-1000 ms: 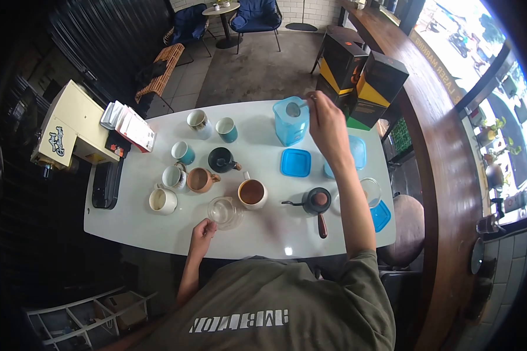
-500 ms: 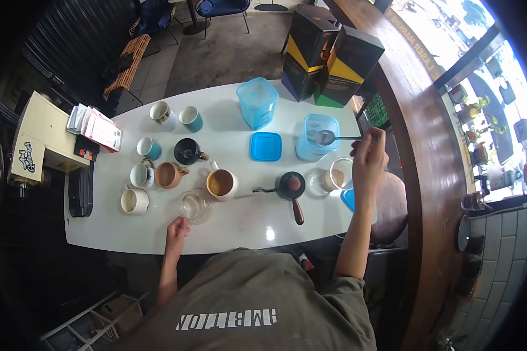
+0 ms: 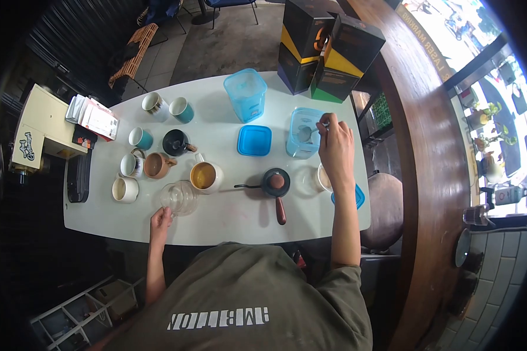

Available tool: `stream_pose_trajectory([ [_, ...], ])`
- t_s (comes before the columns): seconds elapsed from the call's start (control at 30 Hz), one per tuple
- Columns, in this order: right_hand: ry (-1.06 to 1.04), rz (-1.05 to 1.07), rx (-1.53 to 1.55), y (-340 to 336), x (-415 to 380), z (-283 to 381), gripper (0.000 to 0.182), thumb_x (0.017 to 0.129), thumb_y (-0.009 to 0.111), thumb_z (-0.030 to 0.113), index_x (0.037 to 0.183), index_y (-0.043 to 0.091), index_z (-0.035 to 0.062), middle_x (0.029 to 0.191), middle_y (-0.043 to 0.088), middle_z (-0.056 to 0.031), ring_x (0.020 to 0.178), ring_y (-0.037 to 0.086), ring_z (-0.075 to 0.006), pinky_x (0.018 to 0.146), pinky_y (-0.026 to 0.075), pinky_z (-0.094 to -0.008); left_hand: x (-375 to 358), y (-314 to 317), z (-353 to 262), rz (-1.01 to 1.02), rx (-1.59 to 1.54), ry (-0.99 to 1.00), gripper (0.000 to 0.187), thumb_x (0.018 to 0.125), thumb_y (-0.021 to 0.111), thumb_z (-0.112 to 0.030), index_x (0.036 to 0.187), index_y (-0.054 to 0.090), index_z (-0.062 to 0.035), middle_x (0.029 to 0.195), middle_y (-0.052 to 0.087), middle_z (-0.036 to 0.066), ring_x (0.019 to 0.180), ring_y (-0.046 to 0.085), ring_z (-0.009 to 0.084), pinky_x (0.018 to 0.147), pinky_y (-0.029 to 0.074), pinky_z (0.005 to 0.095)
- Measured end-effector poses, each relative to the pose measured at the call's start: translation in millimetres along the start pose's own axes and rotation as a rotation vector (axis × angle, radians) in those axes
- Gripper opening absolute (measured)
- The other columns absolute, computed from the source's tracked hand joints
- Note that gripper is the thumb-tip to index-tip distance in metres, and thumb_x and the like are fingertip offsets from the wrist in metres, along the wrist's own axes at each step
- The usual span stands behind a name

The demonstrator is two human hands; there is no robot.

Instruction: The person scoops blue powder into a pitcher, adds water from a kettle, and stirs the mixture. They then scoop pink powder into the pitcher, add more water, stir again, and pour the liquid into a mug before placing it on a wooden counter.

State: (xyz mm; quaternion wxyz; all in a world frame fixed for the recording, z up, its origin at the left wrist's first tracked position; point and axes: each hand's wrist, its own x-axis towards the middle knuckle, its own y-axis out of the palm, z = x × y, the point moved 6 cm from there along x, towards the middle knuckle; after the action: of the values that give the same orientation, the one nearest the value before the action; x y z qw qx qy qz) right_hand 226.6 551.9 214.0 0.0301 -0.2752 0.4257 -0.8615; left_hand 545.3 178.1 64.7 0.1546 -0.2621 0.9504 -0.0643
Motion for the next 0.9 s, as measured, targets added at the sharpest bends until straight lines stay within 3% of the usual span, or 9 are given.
stream_pose_trajectory([
  [0.23, -0.023, -0.009, -0.042, 10.0, -0.5, -7.6, 0.009, 0.093, 0.056, 0.008, 0.101, 0.053, 0.0055, 0.084, 0.063, -0.0086, 0.085, 0.056, -0.0281, 0.082, 0.04, -0.0403, -2.5, -0.8, 0.4, -0.022, -0.014, -0.029, 0.034, 0.1, 0.056, -0.03, 0.074, 0.047, -0.0099, 0.066, 0.032, -0.008, 0.061, 0.029, 0.0036, 0.055, 0.024, 0.0231],
  [0.53, -0.077, 0.02, -0.05, 14.3, 0.2, -13.2, 0.012, 0.091, 0.06, 0.009, 0.102, 0.057, 0.005, 0.086, 0.066, -0.0076, 0.087, 0.055, -0.0264, 0.079, 0.039, -0.0396, -9.2, 2.3, -4.7, -0.061, -0.026, -0.049, 0.032, 0.1, 0.055, -0.032, 0.08, 0.055, -0.0076, 0.069, 0.039, -0.006, 0.063, 0.033, 0.0043, 0.056, 0.027, 0.0226],
  [0.67, -0.065, 0.067, -0.013, 13.3, -1.7, -16.5, 0.012, 0.091, 0.058, 0.006, 0.102, 0.055, 0.0046, 0.095, 0.065, -0.0055, 0.087, 0.053, -0.0263, 0.081, 0.039, -0.0397, -16.0, 3.6, -7.7, -0.119, 0.015, -0.087, 0.034, 0.101, 0.053, -0.033, 0.077, 0.051, -0.0084, 0.069, 0.038, -0.005, 0.064, 0.034, 0.006, 0.059, 0.029, 0.0238],
  [0.9, -0.077, 0.055, -0.022, -8.1, -4.5, -12.9, 0.016, 0.089, 0.062, 0.007, 0.104, 0.057, 0.0051, 0.091, 0.067, -0.0044, 0.088, 0.054, -0.024, 0.081, 0.039, -0.0385, -17.2, 4.5, -6.6, -0.188, 0.04, -0.053, 0.038, 0.102, 0.051, -0.033, 0.071, 0.041, -0.0109, 0.068, 0.035, -0.004, 0.063, 0.033, 0.0083, 0.059, 0.028, 0.0252],
])
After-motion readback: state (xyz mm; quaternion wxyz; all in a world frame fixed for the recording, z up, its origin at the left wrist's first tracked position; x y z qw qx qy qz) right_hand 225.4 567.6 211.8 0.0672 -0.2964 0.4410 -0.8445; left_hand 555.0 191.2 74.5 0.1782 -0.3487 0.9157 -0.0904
